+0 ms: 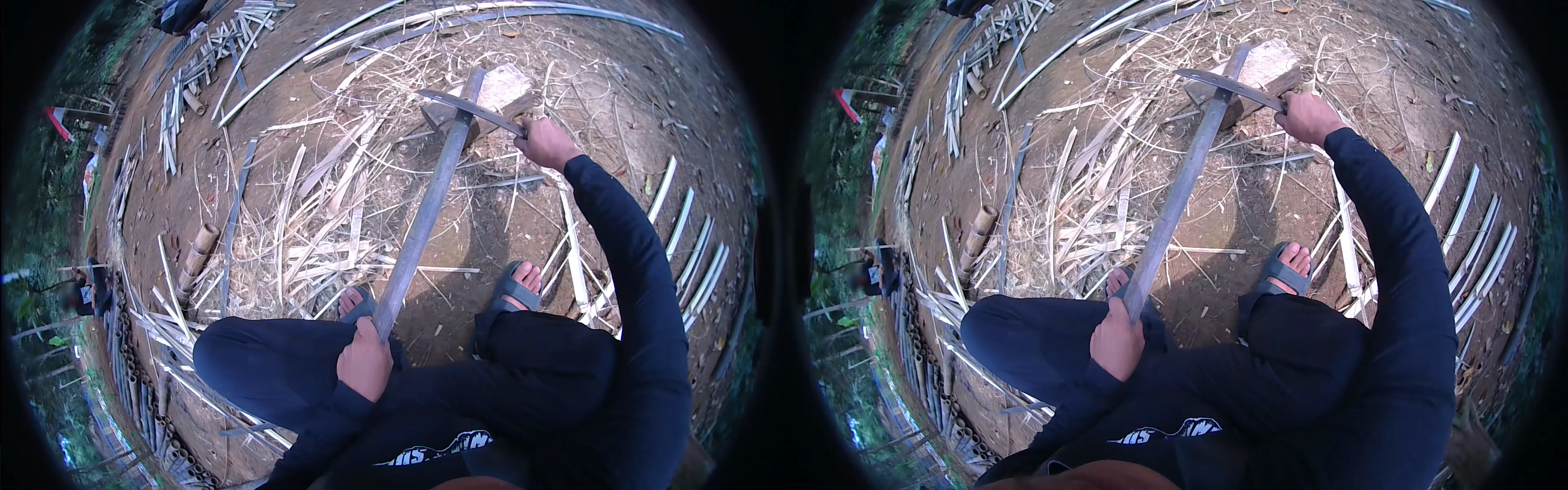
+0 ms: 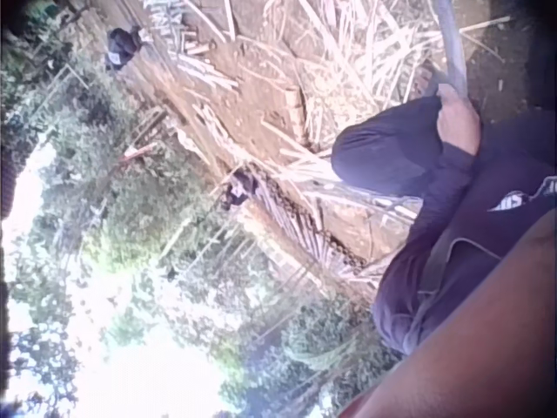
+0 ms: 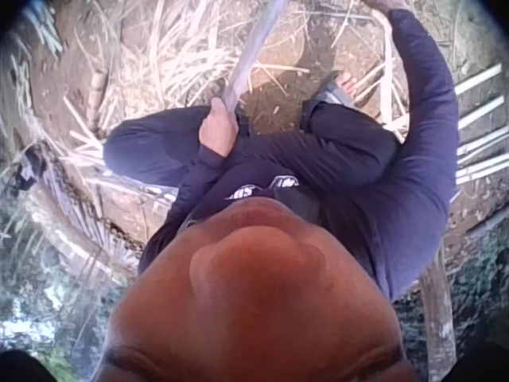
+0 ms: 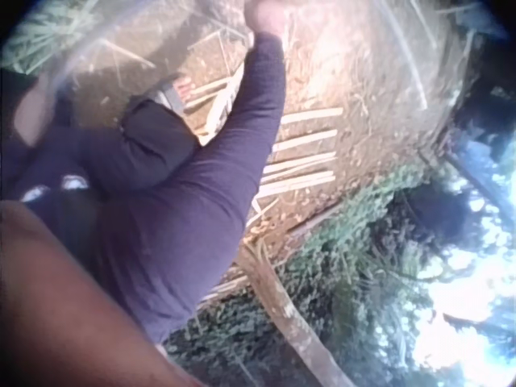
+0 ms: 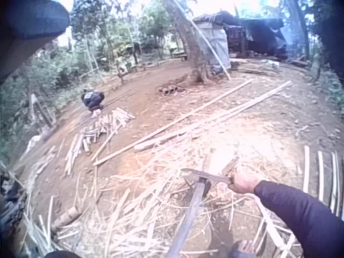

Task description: The person is stripping the outer layer and smoothing bamboo strips using a large knife while holding the bamboo by hand.

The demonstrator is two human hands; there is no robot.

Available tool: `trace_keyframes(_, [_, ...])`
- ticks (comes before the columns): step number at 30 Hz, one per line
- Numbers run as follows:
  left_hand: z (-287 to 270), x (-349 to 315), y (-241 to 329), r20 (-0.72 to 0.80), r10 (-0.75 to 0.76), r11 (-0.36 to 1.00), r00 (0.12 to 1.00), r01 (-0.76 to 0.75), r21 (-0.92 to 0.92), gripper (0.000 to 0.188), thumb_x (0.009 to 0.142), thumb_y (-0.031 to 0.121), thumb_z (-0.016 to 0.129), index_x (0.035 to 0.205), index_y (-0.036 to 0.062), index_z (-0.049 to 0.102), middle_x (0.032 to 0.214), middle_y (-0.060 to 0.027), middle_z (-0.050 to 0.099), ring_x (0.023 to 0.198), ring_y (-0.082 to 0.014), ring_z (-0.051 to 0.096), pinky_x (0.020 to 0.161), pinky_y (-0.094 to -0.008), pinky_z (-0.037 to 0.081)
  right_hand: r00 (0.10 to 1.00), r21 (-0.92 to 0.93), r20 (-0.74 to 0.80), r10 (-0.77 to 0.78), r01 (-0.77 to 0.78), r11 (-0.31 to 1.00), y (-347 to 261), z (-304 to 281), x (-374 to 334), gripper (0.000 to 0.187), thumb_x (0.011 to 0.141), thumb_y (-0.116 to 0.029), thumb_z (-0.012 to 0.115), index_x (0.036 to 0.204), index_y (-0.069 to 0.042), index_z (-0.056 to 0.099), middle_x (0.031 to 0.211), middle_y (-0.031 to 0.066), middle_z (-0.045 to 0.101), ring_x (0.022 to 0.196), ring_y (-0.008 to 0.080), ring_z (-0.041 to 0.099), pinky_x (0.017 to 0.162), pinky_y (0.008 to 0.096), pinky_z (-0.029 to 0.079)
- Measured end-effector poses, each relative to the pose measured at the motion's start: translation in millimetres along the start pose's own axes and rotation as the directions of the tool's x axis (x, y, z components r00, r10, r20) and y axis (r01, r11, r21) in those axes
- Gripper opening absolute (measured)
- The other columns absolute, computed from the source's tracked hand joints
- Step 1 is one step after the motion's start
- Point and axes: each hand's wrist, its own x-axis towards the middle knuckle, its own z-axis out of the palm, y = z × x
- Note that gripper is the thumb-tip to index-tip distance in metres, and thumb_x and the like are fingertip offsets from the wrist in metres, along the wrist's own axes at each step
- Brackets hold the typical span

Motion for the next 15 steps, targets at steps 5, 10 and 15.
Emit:
trace_keyframes(5, [1.9,-5.3,-2.2,0.022,-0.026,0.999,0.999,0.026,0.025,0.029,0.090,0.018,0.064,0.100,0.0009,0.044,0.076,-0.0249,0.065,0.067,-0.0428,0.067,0.059,-0.0515,0.055,0.978,-0.084,0.107,-0.178,0.187,0.979,-41.6,1.4,-23.4,0.036,0.089,-0.033,0.061,0.096,0.003,0.063,0.081,0.0238,0.069,0.081,0.0405,0.070,0.076,0.0488,0.056])
trace_keyframes(10, [1.3,0.2,-6.3,0.011,0.009,0.999,1.000,-0.010,0.030,0.031,0.091,0.022,0.064,0.097,0.0006,0.043,0.074,-0.0254,0.065,0.066,-0.0430,0.067,0.057,-0.0516,0.055,0.999,-0.031,-0.044,0.016,-0.018,0.999,-7.6,-0.6,7.5,0.038,0.090,-0.034,0.062,0.094,0.004,0.065,0.083,0.0244,0.069,0.082,0.0389,0.070,0.076,0.0483,0.056])
trace_keyframes(15, [2.7,7.0,-5.3,-0.054,0.026,0.998,0.998,-0.022,0.066,0.035,0.094,0.029,0.063,0.096,0.0001,0.043,0.073,-0.0245,0.065,0.061,-0.0412,0.066,0.053,-0.0498,0.054,0.975,-0.138,0.030,-0.222,0.224,0.965,-38.5,-5.2,-13.0,0.038,0.088,-0.034,0.061,0.093,0.004,0.064,0.078,0.0246,0.069,0.077,0.0417,0.069,0.072,0.0503,0.056])
